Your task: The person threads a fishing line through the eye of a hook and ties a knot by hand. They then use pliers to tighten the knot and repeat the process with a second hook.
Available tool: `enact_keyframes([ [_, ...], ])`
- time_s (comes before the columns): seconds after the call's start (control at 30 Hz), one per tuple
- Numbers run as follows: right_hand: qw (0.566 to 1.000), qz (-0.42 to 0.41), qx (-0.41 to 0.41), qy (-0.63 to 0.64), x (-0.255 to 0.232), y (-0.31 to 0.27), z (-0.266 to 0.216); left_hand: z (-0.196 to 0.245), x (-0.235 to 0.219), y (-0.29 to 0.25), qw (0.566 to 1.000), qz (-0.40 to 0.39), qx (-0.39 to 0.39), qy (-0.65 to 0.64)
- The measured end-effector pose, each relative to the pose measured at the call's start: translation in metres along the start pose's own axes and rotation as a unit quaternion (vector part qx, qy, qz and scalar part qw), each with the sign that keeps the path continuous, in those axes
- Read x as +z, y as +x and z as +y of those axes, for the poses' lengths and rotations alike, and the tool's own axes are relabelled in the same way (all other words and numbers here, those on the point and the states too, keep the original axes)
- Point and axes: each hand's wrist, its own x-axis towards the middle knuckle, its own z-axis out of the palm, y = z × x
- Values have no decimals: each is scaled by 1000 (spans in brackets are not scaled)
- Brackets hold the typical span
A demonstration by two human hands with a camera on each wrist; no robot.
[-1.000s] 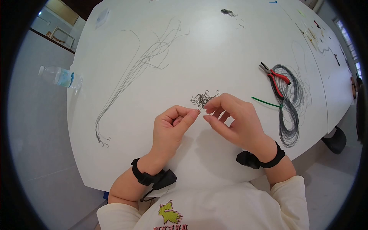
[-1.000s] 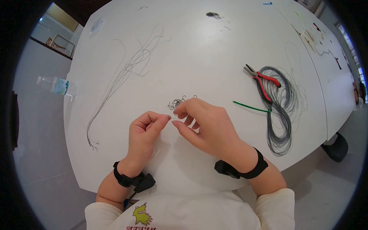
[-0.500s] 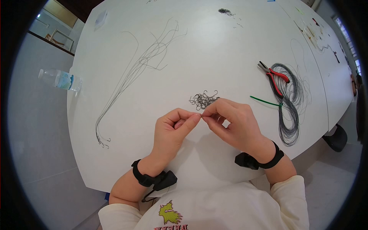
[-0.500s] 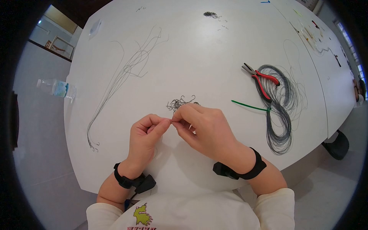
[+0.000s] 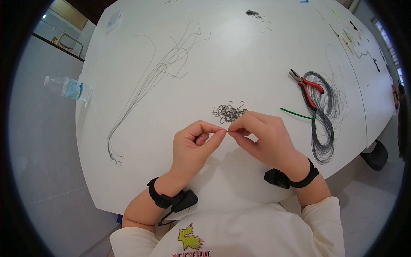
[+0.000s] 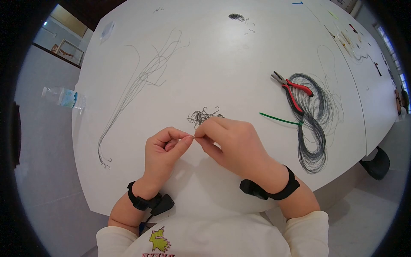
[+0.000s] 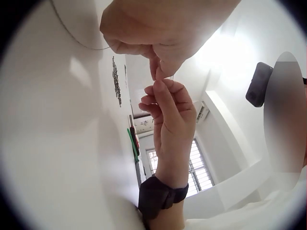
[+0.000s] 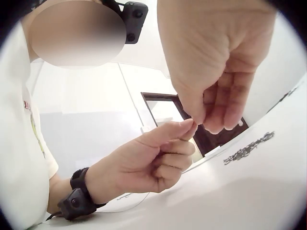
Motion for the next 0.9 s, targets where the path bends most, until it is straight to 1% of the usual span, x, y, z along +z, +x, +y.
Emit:
enact_keyframes([
  [0.03,1000,1,0,0,-2,0,1,0,0,0,1000,3,0,-8],
  [0.1,991,-74,98,49,-8,0,4,0,0,0,1000,6,1,-15],
  [0.13,991,-73,97,49,-10,2,2,0,0,0,1000,4,-5,-26],
  [0.2,963,-109,189,156,-14,6,-3,0,-1,0,999,3,-10,-36],
  [0.23,964,-108,188,156,-13,6,-4,0,-1,0,998,2,-13,-55],
  [0.3,940,-113,223,234,-12,7,-7,-1,-1,1,997,-1,-14,-71],
  [0.33,941,-110,220,234,-12,8,-7,-2,-1,1,997,2,-15,-76],
  [0.4,962,-75,181,192,-14,8,-10,-1,0,1,997,2,-15,-80],
  [0.43,962,-72,180,193,-14,7,-10,1,1,0,996,4,-17,-87],
  [0.5,981,-40,125,145,-11,5,-9,3,2,0,996,4,-18,-91],
  [0.53,981,-37,125,145,-9,3,-7,4,3,-1,995,4,-20,-93],
  [0.6,998,-4,35,60,-4,2,-4,5,3,-2,995,3,-20,-93],
  [0.73,999,5,28,30,-4,2,-6,4,4,-3,995,9,-23,-95],
  [0.8,1000,8,9,15,-3,1,-5,3,5,-3,995,10,-21,-99],
  [0.83,1000,9,9,15,-3,1,-5,3,5,-4,993,8,-30,-118],
  [0.9,1000,22,-19,-10,-1,0,-4,3,6,-4,990,7,-40,-137],
])
